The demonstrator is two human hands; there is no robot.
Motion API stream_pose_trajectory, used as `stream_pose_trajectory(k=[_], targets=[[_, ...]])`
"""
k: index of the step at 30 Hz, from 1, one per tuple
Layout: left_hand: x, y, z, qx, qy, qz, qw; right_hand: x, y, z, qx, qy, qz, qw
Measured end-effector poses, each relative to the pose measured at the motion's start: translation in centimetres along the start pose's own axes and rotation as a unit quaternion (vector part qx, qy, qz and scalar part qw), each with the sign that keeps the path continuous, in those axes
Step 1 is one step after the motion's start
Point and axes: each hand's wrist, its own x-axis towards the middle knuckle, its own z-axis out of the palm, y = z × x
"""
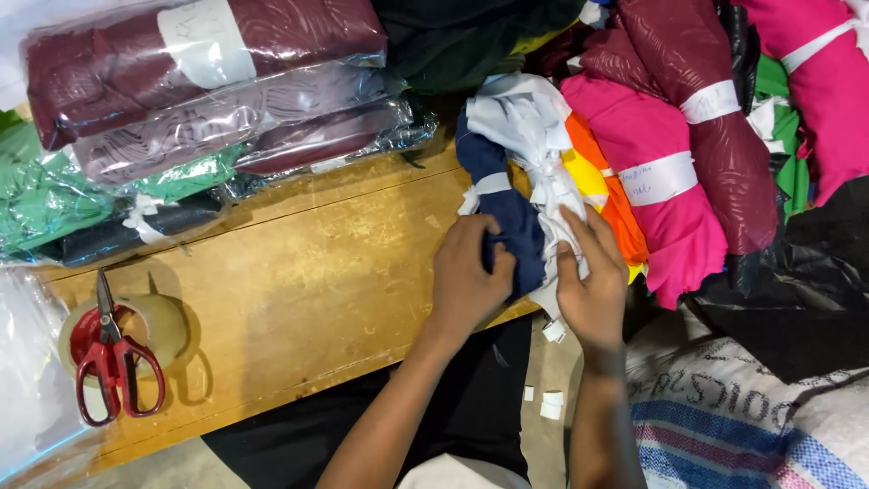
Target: Folding a piece of maroon fabric and securing it with a white ribbon at a packing station.
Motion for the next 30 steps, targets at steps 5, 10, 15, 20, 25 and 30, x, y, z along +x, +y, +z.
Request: stream_pose_trajectory(k=[5,10,15,20,25,30], targets=[[0.3,0.9,-1.7,-0.084,-0.001,-0.076,0.994,0.3,-1.2,0.0,-0.006,0.009,-0.002,1.0],[0.4,2.2,-2.1,-0.082,-0.076,-0.065,0.992,0.0,-2.1,0.2,-0.072,0.05,-0.08,0.993],[-0.1,0.8,-0.9,0.135,-0.117,0.111,0.978,-0.1,-1.4,0.2,-0.098,0.009,-0.121,0.988],[-0.3,0.0,-0.4,0.065,-0.048,0.12,0.989,1.2,-1.0,-4.6,-0.269,0.107,-0.096,0.952],[-0.1,1.7,-0.1,0.045,0.002,0.222,0.974,1.7,0.4,-4.9,-0.312,0.113,-0.004,0.943],[0.3,2.6,1.8,0.076,-0.001,0.192,0.978,-0.4,3.7,-3.4,-0.313,0.052,-0.075,0.945]])
